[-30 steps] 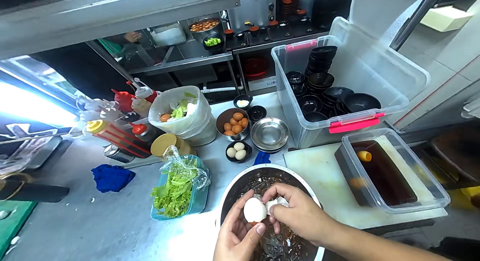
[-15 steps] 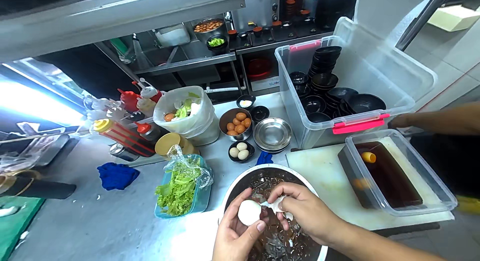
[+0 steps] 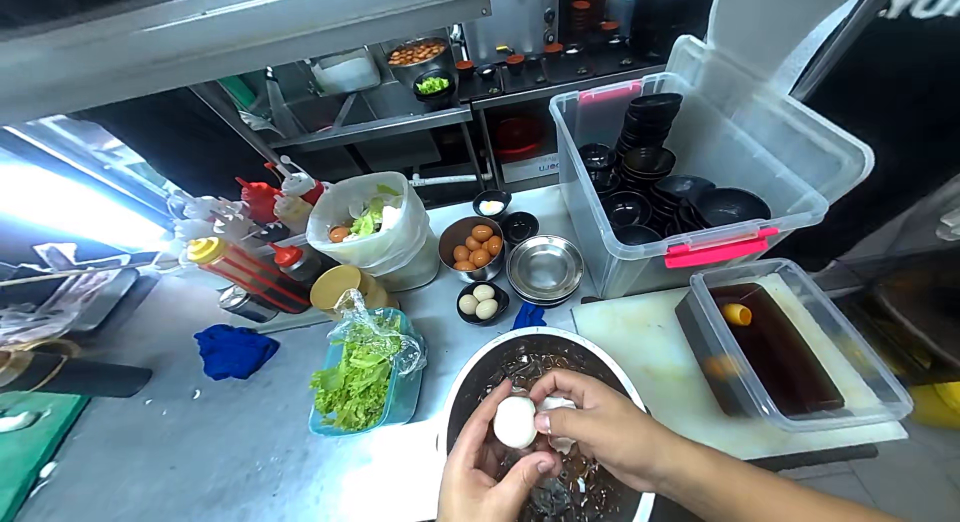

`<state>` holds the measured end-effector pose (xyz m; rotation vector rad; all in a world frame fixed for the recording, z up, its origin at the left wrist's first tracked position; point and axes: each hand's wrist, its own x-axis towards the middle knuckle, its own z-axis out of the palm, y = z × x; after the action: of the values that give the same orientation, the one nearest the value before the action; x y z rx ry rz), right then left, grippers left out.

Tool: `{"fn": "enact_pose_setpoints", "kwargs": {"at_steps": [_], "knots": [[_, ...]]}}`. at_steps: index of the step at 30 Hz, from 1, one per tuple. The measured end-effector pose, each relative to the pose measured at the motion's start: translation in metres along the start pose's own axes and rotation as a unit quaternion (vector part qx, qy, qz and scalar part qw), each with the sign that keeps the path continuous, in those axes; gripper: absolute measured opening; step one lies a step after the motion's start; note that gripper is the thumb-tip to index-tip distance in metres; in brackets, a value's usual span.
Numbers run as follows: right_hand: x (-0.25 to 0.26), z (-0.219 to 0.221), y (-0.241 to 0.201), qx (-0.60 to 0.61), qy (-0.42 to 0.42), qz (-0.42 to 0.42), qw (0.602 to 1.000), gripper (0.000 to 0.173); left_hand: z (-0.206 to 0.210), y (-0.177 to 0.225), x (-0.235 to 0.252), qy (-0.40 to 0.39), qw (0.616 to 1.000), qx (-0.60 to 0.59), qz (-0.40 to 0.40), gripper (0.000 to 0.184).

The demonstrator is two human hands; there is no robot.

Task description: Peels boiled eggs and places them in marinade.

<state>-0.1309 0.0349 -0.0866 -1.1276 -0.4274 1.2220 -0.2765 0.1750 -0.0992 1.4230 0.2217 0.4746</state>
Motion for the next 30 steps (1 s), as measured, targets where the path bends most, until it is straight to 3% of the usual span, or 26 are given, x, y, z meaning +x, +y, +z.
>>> {"fn": "enact_pose_setpoints", "kwargs": {"at_steps": [7, 12, 14, 22, 30], "knots": [[-0.003, -0.004, -0.002, -0.013, 0.008, 0.014, 1.0, 0.021, -0.007, 0.0, 0.001, -0.082, 0.993, -0.081, 0.001, 0.071], [-0.005, -0.003, 0.003, -0.139, -0.03, -0.076, 0.987, 0.038, -0.002, 0.001, -0.001, 0.006, 1.0, -0.015, 0.002, 0.064], [-0.005, -0.003, 0.004, -0.131, -0.036, -0.079, 0.988, 0.038, 0.001, 0.0, -0.003, 0.028, 1.0, 0.009, 0.006, 0.064], [-0.004, -0.008, 0.006, -0.084, -0.038, -0.08, 0.993, 0.027, 0.001, 0.0, -0.005, -0.024, 0.999, 0.01, 0.034, 0.073], [-0.009, -0.002, 0.002, -0.167, -0.021, -0.084, 0.982, 0.045, 0.003, 0.0, -0.006, 0.018, 0.997, 0.063, 0.047, 0.061]]}}
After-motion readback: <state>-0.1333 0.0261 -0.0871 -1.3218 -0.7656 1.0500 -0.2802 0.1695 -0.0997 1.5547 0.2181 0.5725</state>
